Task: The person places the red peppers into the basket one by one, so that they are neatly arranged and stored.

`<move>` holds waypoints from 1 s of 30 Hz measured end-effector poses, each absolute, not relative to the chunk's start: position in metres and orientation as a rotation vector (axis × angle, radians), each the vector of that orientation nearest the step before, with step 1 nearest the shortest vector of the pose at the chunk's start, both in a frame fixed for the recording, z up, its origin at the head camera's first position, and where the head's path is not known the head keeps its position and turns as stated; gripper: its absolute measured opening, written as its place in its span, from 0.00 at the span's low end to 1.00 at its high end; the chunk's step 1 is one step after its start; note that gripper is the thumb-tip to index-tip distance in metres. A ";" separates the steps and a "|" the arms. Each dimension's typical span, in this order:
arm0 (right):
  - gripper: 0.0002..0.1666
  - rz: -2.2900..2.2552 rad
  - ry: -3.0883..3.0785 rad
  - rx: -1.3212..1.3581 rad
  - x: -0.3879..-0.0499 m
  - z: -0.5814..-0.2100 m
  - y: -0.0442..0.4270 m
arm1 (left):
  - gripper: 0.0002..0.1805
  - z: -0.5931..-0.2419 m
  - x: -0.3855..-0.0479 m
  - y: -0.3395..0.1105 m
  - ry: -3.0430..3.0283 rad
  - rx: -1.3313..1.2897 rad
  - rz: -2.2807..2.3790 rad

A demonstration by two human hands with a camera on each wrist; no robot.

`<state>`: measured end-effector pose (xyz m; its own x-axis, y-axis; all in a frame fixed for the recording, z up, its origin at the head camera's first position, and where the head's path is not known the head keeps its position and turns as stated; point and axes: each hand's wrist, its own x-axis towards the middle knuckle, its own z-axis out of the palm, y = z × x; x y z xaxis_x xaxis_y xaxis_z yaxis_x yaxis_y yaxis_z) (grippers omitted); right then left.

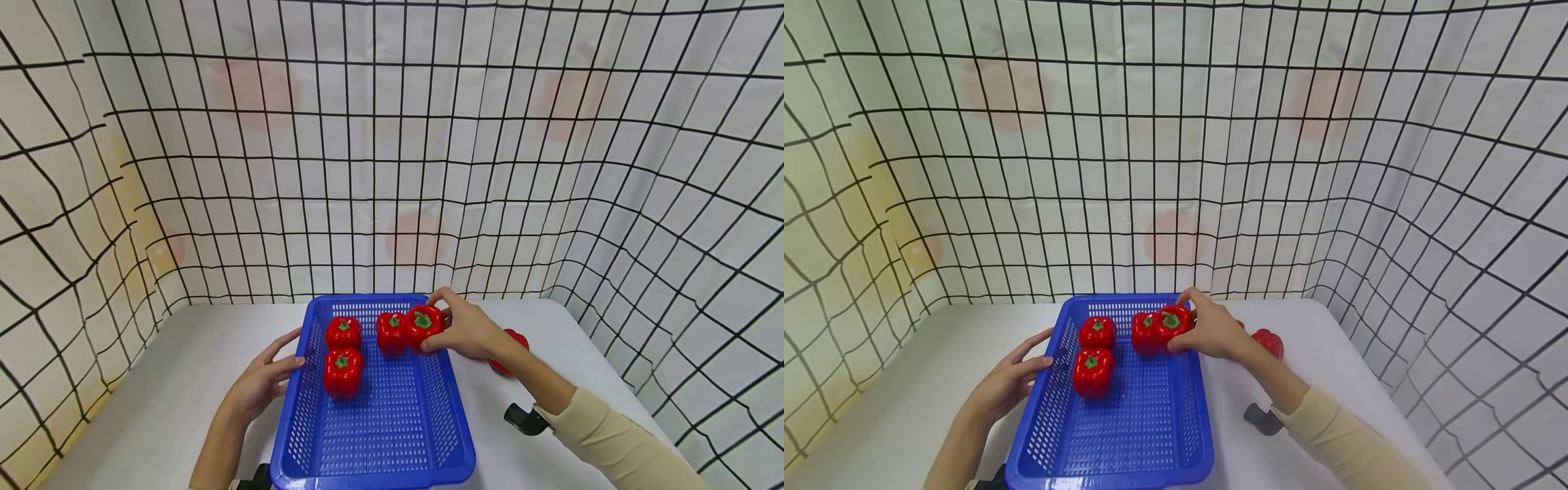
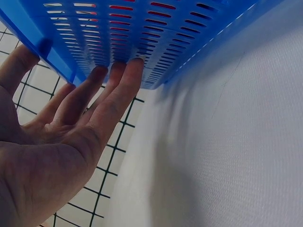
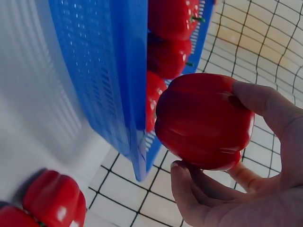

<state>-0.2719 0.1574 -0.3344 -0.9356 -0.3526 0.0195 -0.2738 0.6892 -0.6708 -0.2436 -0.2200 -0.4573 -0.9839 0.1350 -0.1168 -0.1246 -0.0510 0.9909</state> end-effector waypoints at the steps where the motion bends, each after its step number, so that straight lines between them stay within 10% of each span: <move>1: 0.42 -1.084 2.777 -0.518 -0.271 -0.336 0.155 | 0.41 -0.457 -0.244 -0.220 2.035 0.011 2.155; 30: 0.41 -0.870 2.885 -0.566 -0.270 -0.384 0.128 | 0.41 -0.456 -0.246 -0.219 2.038 0.021 2.153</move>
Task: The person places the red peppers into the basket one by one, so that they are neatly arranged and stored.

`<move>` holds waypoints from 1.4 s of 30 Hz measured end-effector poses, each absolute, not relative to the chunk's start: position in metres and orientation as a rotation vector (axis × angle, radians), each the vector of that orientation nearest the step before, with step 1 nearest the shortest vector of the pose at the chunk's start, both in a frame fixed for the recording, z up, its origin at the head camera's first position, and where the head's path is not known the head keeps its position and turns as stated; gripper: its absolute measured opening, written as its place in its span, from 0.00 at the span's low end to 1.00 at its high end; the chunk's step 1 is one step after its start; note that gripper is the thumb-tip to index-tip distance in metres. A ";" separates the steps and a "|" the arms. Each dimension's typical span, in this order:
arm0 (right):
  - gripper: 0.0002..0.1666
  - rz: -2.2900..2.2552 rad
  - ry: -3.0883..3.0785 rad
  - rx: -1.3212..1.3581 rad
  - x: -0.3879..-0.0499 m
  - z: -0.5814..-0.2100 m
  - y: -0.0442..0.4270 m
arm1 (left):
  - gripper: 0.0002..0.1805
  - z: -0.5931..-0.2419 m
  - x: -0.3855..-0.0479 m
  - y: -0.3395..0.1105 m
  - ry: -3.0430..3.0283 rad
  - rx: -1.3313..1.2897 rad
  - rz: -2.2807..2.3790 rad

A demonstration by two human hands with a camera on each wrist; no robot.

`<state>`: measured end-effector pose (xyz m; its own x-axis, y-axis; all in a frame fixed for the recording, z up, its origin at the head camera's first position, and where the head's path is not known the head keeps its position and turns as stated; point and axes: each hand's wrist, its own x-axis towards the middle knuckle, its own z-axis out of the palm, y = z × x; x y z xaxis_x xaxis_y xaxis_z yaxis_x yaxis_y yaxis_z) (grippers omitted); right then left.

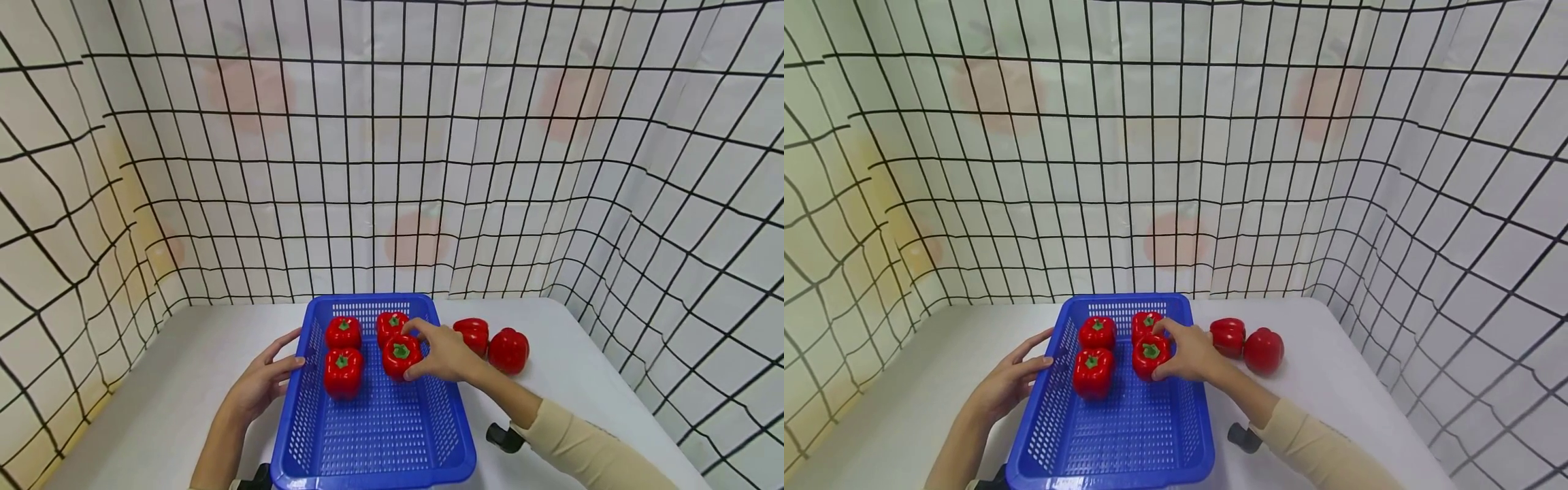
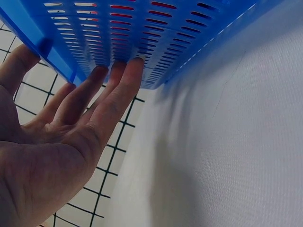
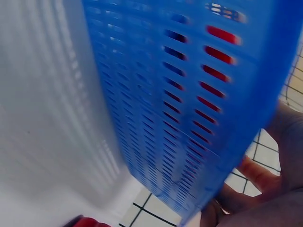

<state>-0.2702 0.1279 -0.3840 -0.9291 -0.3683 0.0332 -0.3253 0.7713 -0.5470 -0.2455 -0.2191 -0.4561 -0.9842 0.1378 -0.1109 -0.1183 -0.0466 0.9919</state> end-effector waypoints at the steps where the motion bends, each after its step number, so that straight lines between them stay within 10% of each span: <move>1: 0.41 -0.854 2.894 -0.572 -0.270 -0.386 0.127 | 0.41 -0.456 -0.246 -0.219 2.039 0.021 2.151; 42: 0.42 -0.643 3.037 -0.700 -0.266 -0.412 0.124 | 0.41 -0.455 -0.245 -0.219 2.018 0.022 2.161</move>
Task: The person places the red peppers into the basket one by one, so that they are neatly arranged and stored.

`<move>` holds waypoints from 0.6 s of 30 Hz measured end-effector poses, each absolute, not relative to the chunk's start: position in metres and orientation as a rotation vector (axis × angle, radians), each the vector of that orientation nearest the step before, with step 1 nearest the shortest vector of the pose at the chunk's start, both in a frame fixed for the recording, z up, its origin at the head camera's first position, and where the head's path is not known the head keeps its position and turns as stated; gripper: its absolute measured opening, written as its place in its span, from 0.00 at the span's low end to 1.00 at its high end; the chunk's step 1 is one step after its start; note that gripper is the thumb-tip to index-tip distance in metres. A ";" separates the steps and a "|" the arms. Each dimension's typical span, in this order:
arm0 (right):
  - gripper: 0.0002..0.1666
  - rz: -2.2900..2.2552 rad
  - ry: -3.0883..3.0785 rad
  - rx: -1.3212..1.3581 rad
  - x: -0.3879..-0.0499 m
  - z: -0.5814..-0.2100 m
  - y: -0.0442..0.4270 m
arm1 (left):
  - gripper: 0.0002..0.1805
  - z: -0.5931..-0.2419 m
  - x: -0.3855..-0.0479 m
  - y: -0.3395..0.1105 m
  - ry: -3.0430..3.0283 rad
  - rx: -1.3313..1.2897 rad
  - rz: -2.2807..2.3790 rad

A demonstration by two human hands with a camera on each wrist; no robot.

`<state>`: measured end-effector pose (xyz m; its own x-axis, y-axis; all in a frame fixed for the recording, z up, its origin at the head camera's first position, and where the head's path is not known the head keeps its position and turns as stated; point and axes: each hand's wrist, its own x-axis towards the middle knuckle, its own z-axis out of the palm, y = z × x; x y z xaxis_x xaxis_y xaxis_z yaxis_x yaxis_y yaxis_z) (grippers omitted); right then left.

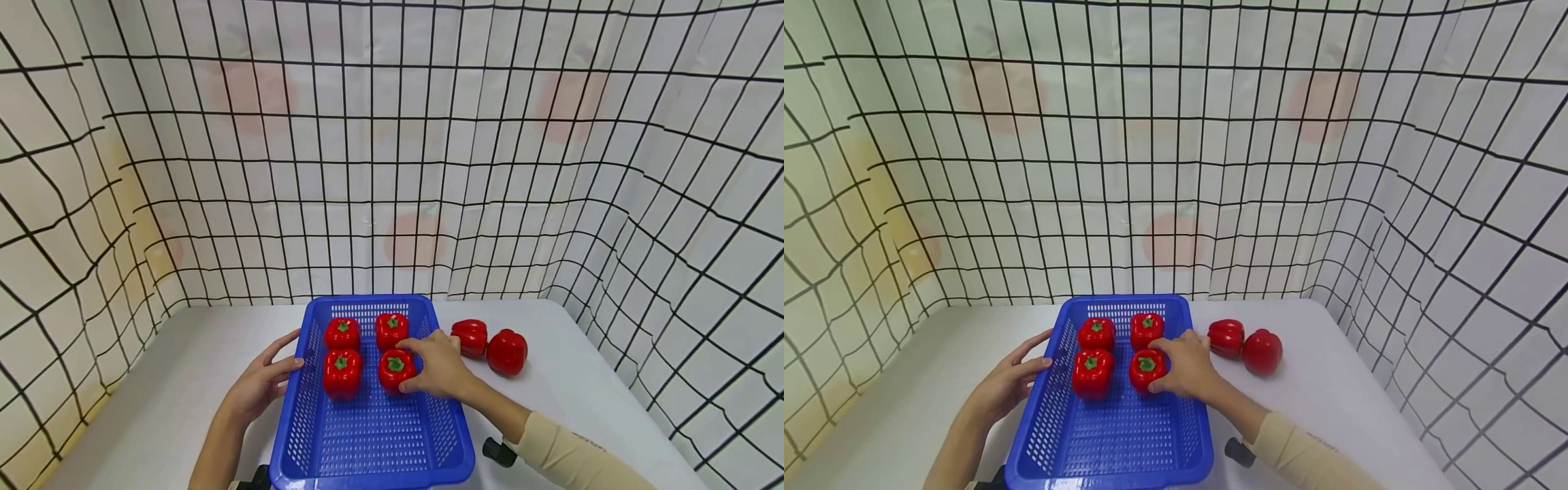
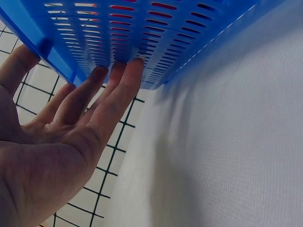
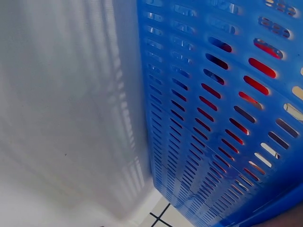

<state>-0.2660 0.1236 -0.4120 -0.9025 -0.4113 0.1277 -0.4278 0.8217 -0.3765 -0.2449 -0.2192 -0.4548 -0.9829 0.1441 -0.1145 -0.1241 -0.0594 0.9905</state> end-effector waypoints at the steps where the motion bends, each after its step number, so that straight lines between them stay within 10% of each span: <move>1: 0.42 0.623 -2.957 0.685 -0.266 -0.412 0.123 | 0.41 -0.455 -0.245 -0.219 2.022 0.026 2.158; 18: 0.46 0.570 -2.957 0.718 -0.265 -0.410 0.123 | 0.40 -0.455 -0.245 -0.221 2.020 0.037 2.156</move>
<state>-0.2652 0.1231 -0.4099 -0.8914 -0.4344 0.1293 -0.4513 0.8247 -0.3409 -0.2452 -0.2211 -0.4545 -0.9822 0.1531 -0.1090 -0.1187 -0.0561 0.9913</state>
